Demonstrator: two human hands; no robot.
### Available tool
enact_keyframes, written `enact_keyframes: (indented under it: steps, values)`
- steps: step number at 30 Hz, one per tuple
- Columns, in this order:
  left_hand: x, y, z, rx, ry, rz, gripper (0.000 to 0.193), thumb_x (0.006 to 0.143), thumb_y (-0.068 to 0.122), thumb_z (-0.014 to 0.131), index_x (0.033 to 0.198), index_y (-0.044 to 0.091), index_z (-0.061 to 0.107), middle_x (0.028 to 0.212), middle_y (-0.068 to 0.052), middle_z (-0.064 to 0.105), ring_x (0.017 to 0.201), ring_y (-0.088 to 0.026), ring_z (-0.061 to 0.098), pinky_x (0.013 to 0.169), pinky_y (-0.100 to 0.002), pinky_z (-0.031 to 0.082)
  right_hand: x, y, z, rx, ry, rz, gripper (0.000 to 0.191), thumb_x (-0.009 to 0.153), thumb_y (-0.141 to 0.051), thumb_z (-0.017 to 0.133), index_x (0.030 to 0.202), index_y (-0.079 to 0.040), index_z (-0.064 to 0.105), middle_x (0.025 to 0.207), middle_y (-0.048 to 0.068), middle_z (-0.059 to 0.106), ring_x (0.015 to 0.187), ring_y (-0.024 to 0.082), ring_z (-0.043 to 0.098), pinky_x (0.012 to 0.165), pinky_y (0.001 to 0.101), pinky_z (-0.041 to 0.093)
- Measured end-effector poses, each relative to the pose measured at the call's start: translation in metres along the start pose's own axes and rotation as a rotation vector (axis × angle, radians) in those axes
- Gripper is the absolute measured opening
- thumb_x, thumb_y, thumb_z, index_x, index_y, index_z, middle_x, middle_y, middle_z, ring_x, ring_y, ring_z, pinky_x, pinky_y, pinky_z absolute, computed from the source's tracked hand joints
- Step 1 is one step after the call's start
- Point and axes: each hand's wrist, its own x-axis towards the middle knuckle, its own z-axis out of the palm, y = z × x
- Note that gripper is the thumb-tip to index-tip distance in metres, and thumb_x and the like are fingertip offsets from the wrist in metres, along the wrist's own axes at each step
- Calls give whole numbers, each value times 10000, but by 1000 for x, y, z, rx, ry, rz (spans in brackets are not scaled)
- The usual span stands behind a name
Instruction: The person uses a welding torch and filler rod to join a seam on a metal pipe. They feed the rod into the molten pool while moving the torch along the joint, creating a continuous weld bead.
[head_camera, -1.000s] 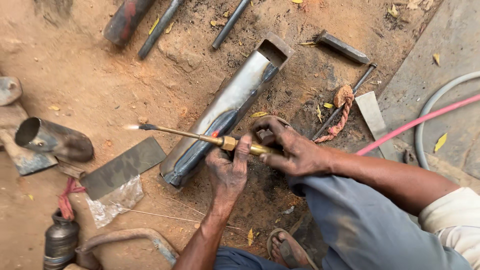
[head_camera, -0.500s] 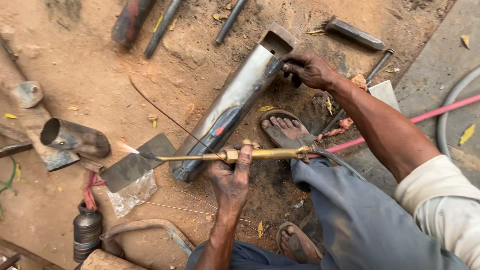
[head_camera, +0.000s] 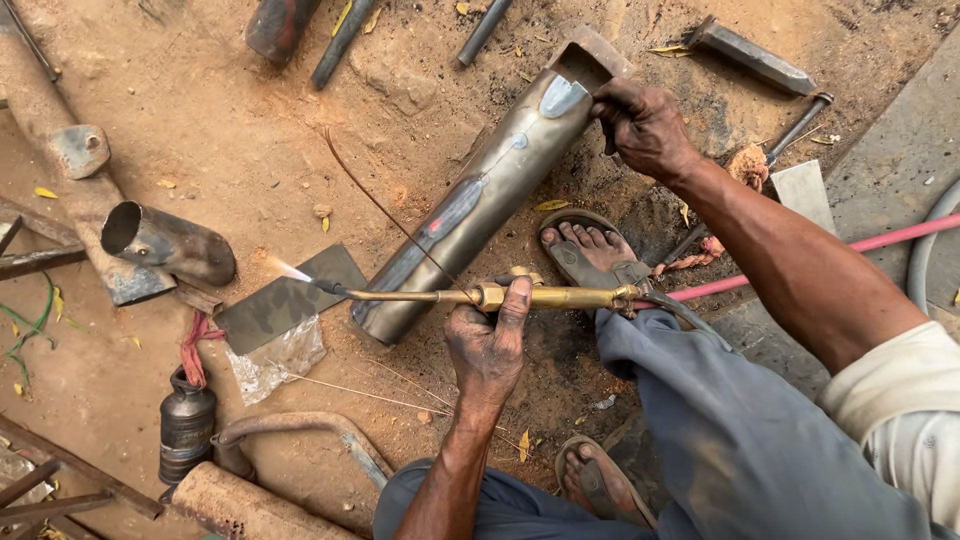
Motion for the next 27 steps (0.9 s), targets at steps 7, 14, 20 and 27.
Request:
enact_keyframes:
  steps: [7, 14, 20, 27]
  values:
    - [0, -7, 4, 91, -8, -85, 295, 963, 315, 714, 1025, 28, 744, 665, 17, 646, 536, -57, 548, 457, -214, 442, -6, -5, -7, 80, -123, 149, 197, 1131, -176, 533, 1240, -132, 691, 888, 49, 696, 645, 124, 637, 524, 312, 568]
    - [3, -11, 7, 122, -20, -59, 325, 963, 347, 695, 1023, 30, 727, 635, 4, 621, 506, -78, 540, 425, -245, 438, -37, 9, -22, -113, 4, 243, 375, 1131, -251, 527, 1442, -42, 527, 867, 114, 691, 608, 181, 653, 539, 343, 575]
    - [13, -9, 14, 103, -68, -11, 364, 971, 389, 681, 1005, 29, 728, 677, -18, 655, 551, -105, 595, 478, -268, 494, -129, -1, 6, -38, -511, -176, 742, 924, -372, 669, 1524, -45, 380, 1152, 232, 722, 1026, 342, 717, 902, 532, 576]
    - [23, 17, 17, 28, -177, 92, 372, 999, 377, 660, 1155, 39, 664, 897, -80, 734, 788, -137, 732, 640, -292, 628, -136, -6, 25, 105, -459, -276, 772, 1005, -232, 677, 1634, -149, 238, 1124, 103, 745, 926, 216, 758, 887, 413, 602]
